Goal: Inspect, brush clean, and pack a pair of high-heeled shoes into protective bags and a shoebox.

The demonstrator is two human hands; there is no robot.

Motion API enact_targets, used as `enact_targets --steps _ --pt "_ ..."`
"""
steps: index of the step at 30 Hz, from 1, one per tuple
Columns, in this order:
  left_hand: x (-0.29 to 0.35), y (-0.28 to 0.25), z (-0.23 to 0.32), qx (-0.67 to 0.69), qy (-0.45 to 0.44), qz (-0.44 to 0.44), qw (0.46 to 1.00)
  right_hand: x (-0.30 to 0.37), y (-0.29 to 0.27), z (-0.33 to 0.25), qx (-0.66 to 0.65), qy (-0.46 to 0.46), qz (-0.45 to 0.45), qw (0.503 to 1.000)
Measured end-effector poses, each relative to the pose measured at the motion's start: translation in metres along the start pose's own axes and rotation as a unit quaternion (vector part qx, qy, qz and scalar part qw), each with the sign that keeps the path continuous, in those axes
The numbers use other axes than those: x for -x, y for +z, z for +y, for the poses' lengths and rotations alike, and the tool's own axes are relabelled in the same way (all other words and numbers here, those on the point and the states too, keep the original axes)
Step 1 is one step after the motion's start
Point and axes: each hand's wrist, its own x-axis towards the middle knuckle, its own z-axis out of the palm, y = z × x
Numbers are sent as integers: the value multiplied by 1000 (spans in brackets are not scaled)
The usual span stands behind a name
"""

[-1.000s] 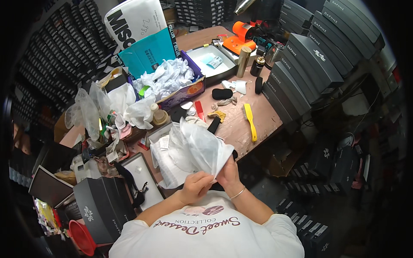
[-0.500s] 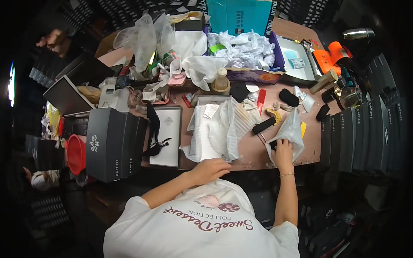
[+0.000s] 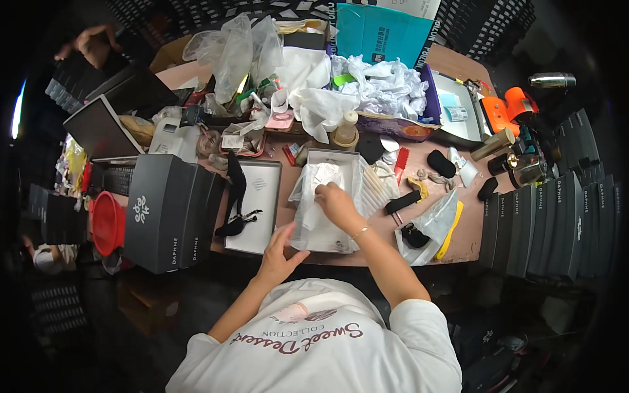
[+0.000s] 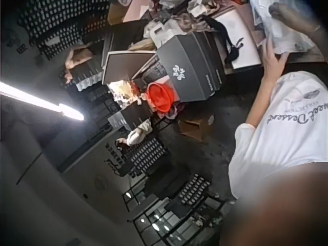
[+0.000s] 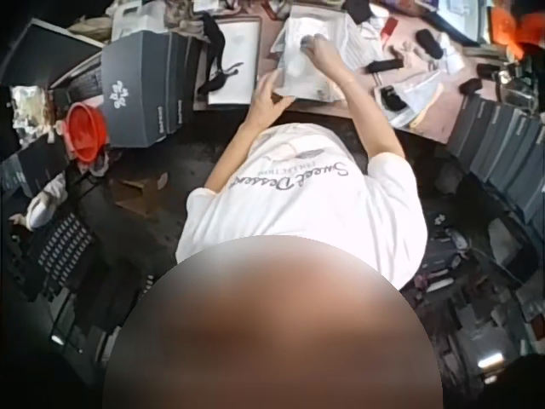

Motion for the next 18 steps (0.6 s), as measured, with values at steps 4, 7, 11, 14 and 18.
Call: enact_targets --steps 4,7,11,14,18 --pt "-36 20 17 28 100 60 993 11 -54 -52 -243 109 -6 964" --pt "-52 39 -6 378 -71 -112 916 14 -64 -55 -281 134 87 946" --pt "-50 34 10 410 -199 -188 870 14 -99 15 -386 246 197 867" --pt "-44 43 10 522 -310 -99 788 17 -118 24 -564 213 185 776" --pt "-38 55 24 621 -299 29 724 56 -119 1 -505 151 101 844"
